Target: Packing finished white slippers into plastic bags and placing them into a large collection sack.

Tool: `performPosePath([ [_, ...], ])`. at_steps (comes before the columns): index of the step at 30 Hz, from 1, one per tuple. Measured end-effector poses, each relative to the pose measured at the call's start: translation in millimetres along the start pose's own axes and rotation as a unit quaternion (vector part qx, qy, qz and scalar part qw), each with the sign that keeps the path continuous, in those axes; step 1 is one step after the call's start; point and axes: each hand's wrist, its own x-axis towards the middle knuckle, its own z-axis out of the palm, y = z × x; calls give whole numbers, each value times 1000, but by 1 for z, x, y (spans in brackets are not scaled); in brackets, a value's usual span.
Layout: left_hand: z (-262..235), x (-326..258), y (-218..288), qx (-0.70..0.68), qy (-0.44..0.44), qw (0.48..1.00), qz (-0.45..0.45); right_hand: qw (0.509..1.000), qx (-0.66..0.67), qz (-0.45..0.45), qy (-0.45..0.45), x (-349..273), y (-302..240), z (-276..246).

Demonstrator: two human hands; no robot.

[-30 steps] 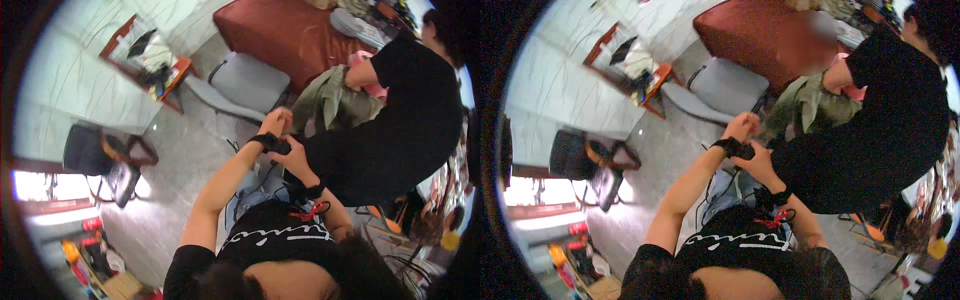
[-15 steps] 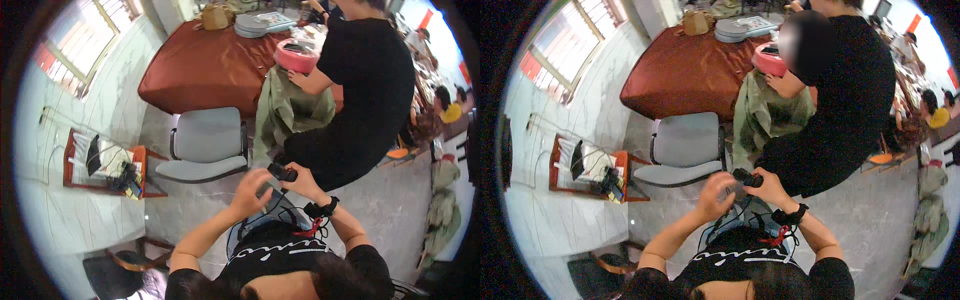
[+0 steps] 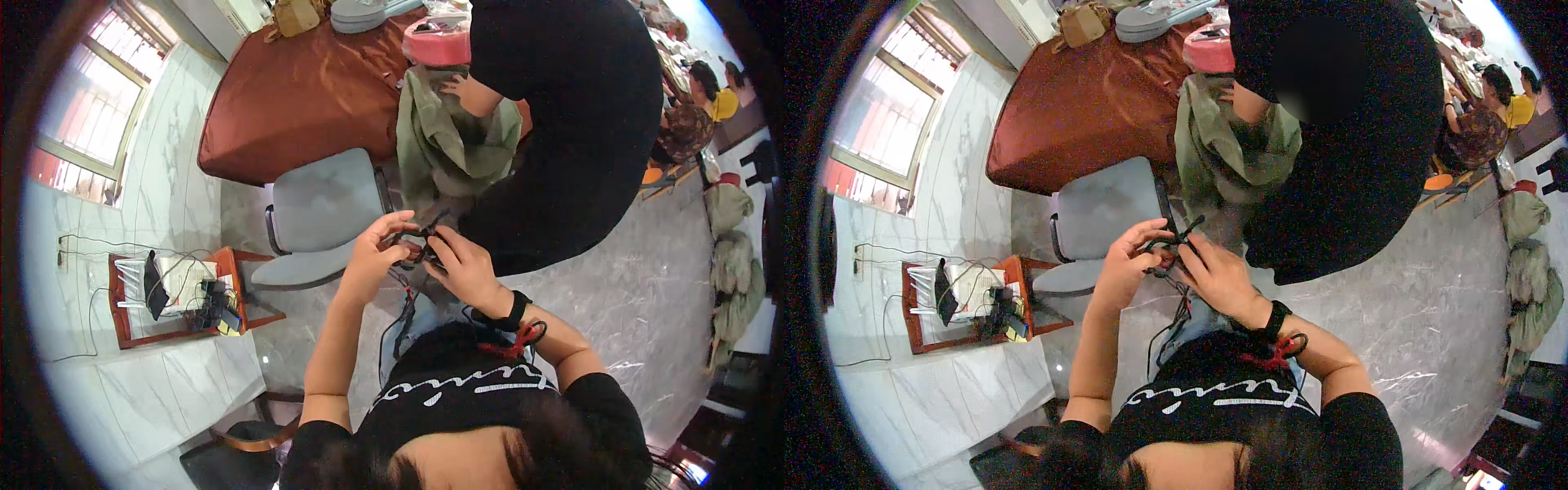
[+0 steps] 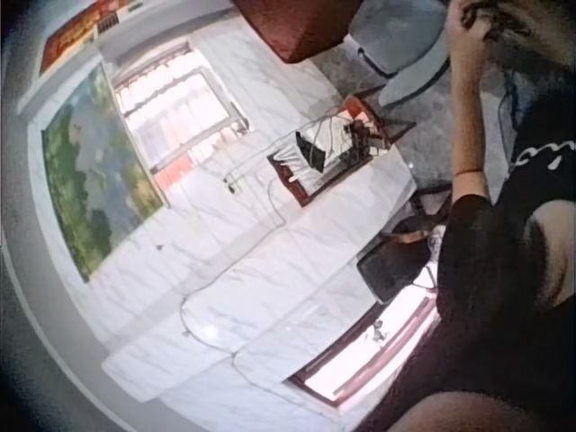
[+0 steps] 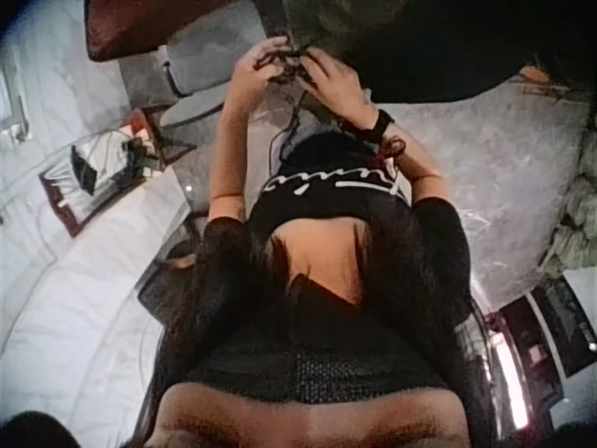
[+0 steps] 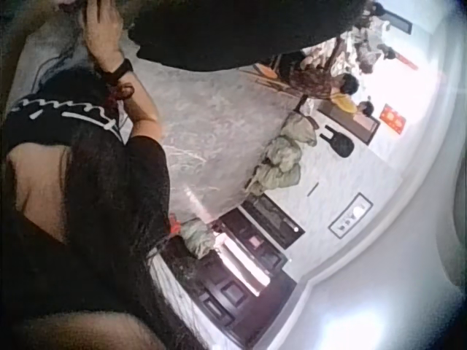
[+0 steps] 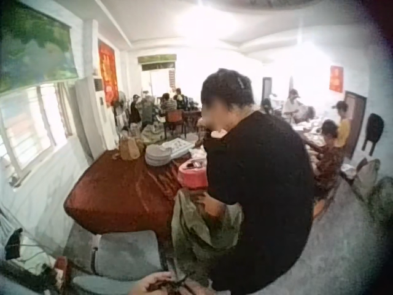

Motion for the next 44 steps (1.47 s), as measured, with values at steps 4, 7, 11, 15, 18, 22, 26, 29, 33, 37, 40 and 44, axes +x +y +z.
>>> performPosePath([
  [4,-7,-1,2,-134,-34,990,-34,999,38,-6,3,-8,1,-3],
  [7,-7,-1,1,-124,-46,990,-54,995,97,-11,5,-12,3,2],
  [11,3,3,1,98,-72,992,31,991,126,-18,-37,-12,1,1],
  [15,-7,16,21,338,-236,880,235,982,169,-63,-61,-2,1,-4],
  [18,-18,17,20,467,-213,824,238,980,179,-53,-71,-1,1,-4],
  [22,-24,17,27,489,-225,830,142,982,178,-48,-34,-4,5,0],
  [26,-31,17,23,466,-213,846,148,986,153,-63,-24,-2,3,4],
  [29,-33,14,22,518,-195,813,181,988,134,-47,-52,0,-1,2],
  [33,-30,6,28,564,-155,804,109,986,152,-6,-72,0,-5,10],
  [37,-45,5,7,333,-154,930,3,975,194,71,-79,6,-12,12],
  [40,-51,6,-8,59,-89,994,-9,959,248,124,-58,13,-13,13],
  [44,-45,12,-66,213,-25,976,46,902,322,287,-27,22,-16,31],
])
